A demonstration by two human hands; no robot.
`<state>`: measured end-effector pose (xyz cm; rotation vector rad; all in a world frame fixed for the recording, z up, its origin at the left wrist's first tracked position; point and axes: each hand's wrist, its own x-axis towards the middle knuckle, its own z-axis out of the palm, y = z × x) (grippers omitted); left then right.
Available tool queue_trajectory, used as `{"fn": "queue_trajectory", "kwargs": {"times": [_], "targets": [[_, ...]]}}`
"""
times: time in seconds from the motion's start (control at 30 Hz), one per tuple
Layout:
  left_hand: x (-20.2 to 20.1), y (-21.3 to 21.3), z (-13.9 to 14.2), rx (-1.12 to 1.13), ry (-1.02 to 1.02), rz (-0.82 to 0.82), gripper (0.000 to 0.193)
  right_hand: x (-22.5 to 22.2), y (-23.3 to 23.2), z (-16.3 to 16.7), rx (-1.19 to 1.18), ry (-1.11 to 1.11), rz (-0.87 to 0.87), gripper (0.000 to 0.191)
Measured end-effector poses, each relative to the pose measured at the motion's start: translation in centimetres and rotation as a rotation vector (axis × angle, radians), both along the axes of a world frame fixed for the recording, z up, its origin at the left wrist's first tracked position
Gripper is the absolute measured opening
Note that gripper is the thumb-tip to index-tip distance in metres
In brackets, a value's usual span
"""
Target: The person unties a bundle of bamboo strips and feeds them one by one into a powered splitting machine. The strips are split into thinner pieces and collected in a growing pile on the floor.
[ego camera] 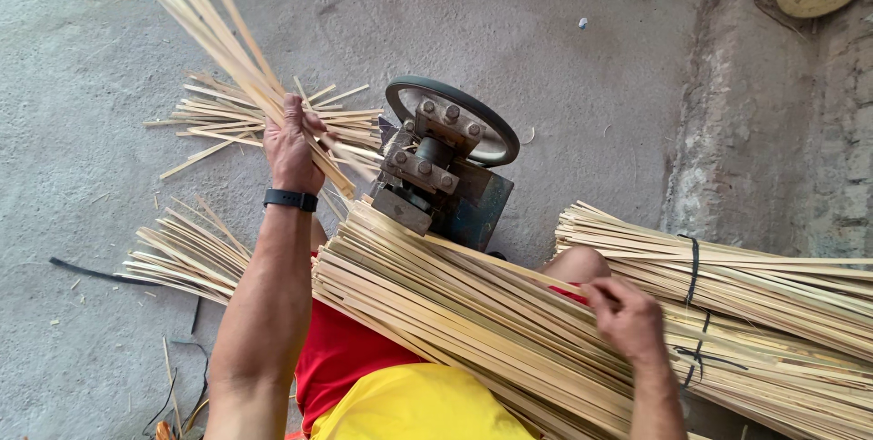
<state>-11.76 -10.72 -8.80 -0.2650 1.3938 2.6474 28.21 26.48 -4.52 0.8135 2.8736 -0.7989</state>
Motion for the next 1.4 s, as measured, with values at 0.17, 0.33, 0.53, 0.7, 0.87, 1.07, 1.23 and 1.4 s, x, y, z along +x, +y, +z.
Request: {"fn": "queue_trajectory", "kwargs": {"times": [0.17, 0.33, 0.53, 0.7, 0.87, 1.07, 1.23, 1.4], "targets": [[1.1, 0.4, 0.6, 0.028, -0.082, 0.0, 0.028, 1.2, 3.9, -0.4, 0.101, 0.176, -0.077, 0.029], [2.4, 0.8, 1.3, -0.104, -0.08, -0.074, 0.038, -1.2, 3.7, -3.1, 0.291, 0.166, 0.017, 0.029], [3.2, 2.1, 1.3, -0.152, -0.081, -0.128, 0.041, -5.4, -1.8, -4.8, 0.515, 0.442, 0.282, 0.029], [3.0, 2.9, 0.8, -0.082, -0.054, -0.171, 0.033, -6.4, -6.9, -3.7, 0.069, 0.316, 0.327, 0.026], [2.5, 3.0, 0.4, -0.068, -0.031, -0.181, 0.022, -6.7, -7.5, -2.5, -0.193, -0.166, 0.176, 0.027], [2.2, 1.9, 0.6, -0.069, -0.056, -0.139, 0.021, -4.4, -8.6, -1.1, -0.058, 0.189, 0.31, 0.021], [2.0, 1.6, 1.0, -0.09, -0.06, -0.134, 0.021, -3.4, -8.0, 0.3, 0.018, 0.31, 0.281, 0.014], [1.9, 2.0, 0.8, -0.08, -0.057, -0.134, 0.022, -3.5, -7.3, -0.5, 0.049, 0.309, 0.236, 0.018]]}}
